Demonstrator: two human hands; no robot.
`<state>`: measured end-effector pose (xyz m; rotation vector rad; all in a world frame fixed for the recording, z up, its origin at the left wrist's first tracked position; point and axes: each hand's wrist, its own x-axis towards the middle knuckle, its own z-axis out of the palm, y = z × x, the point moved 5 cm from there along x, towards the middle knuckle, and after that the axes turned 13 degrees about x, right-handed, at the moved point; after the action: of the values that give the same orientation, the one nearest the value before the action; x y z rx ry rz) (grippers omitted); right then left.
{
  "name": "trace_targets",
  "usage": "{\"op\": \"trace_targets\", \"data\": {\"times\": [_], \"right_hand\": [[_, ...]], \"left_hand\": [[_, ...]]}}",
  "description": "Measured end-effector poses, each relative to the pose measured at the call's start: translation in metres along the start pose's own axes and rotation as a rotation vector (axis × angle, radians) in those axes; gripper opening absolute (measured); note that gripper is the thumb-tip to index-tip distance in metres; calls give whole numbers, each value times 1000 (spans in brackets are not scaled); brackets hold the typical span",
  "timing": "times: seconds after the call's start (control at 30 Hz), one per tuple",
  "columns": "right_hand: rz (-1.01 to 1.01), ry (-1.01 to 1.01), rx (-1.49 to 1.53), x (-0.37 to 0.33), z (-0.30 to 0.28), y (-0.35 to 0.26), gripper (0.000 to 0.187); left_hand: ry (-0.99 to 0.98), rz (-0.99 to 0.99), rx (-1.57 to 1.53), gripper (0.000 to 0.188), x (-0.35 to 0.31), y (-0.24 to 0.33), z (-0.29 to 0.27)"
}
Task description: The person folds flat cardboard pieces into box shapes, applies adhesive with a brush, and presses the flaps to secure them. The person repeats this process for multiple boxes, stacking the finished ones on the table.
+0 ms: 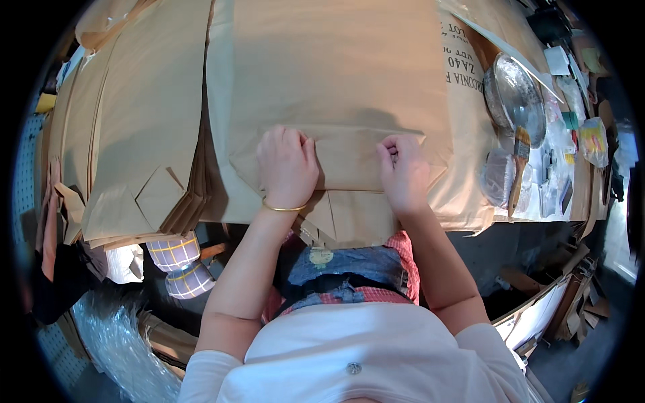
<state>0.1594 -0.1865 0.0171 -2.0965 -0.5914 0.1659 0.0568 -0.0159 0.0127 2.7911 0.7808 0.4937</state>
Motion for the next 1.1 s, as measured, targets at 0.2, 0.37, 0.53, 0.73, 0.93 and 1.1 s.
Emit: {"op": "trace_targets", "data": {"times": [0.2, 0.37, 0.53, 0.73, 0.93, 1.1], "right_hand": [[-26, 28, 118, -11, -15, 2, 19], [-424, -343, -330, -34, 22, -48, 65], [-193, -347, -526, -35, 8, -25, 84], [-432, -450, -470, -42, 38, -31, 89], [-227, -180, -201, -47, -44, -10, 84], [-88, 72, -114, -86, -107, 33, 47]], "left_hand": [[-75, 13, 0, 19, 2, 5, -17], [-189, 536, 210, 61, -27, 31, -24], [-264, 361, 261, 82, -18, 8, -23], [-326, 508, 222, 90, -20, 34, -20], [-411, 247, 376, 104, -23, -42, -44], [-354, 92, 260, 96, -68, -69, -73]]}}
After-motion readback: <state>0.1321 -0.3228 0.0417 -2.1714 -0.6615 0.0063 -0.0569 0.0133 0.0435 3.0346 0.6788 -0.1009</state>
